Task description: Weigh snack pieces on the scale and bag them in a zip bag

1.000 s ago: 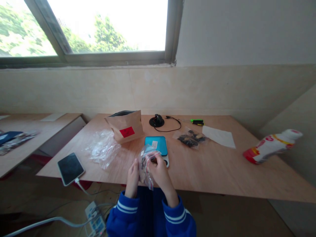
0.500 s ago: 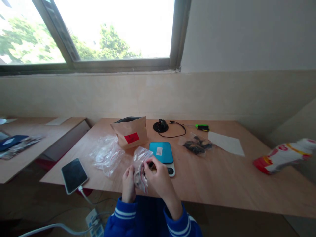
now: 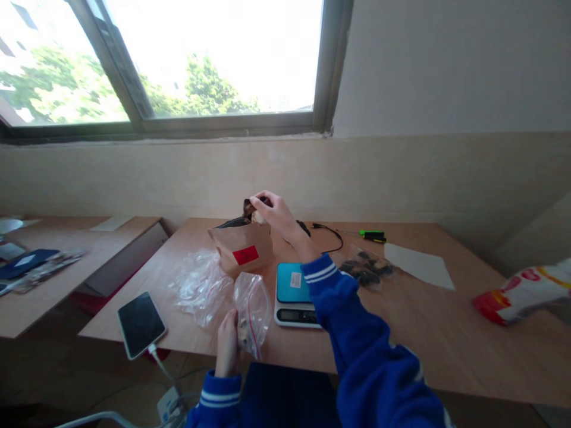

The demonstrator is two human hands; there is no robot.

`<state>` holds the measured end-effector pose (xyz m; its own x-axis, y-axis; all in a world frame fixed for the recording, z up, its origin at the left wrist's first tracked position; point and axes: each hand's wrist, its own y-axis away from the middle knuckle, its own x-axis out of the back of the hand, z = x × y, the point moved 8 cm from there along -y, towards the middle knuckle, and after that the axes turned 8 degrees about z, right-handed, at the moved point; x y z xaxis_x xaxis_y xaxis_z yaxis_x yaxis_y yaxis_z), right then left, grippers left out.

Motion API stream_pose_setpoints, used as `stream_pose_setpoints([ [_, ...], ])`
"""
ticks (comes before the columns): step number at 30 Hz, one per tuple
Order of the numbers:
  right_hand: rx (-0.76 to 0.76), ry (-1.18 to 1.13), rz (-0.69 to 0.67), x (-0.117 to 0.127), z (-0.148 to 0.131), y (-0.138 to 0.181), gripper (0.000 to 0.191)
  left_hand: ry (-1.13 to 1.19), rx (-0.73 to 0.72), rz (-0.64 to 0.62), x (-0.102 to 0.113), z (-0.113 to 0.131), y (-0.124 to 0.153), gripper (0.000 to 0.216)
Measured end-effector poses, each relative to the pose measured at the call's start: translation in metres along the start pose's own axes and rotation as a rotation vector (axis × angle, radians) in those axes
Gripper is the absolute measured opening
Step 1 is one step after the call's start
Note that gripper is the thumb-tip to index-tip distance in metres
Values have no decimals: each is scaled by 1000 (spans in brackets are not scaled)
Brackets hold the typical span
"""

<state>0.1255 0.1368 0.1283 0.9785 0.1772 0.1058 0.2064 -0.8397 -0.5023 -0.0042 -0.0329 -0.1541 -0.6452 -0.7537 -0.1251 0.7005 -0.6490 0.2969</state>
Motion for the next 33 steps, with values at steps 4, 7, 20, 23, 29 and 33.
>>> stream_pose_setpoints([
  [4, 96, 269, -233, -37, -1, -34, 15, 13, 9, 12, 3, 3, -2, 43],
  [7, 144, 453, -373, -54, 6, -36, 11, 47, 34, -1, 6, 2, -5, 42],
  [20, 205, 523, -351, -43, 10, -32, 15, -89, 18, -18, 8, -5, -8, 41],
  [23, 168, 464, -266, -33, 7, -35, 15, -197, -119, -73, 3, 2, -6, 36],
  [29, -56, 174, -208, -23, 21, -34, 16, -564, -519, 226, 0, 57, 10, 46],
  [33, -174, -73, -226, -32, 33, -33, 22, -427, -976, 92, -42, 140, 33, 48],
])
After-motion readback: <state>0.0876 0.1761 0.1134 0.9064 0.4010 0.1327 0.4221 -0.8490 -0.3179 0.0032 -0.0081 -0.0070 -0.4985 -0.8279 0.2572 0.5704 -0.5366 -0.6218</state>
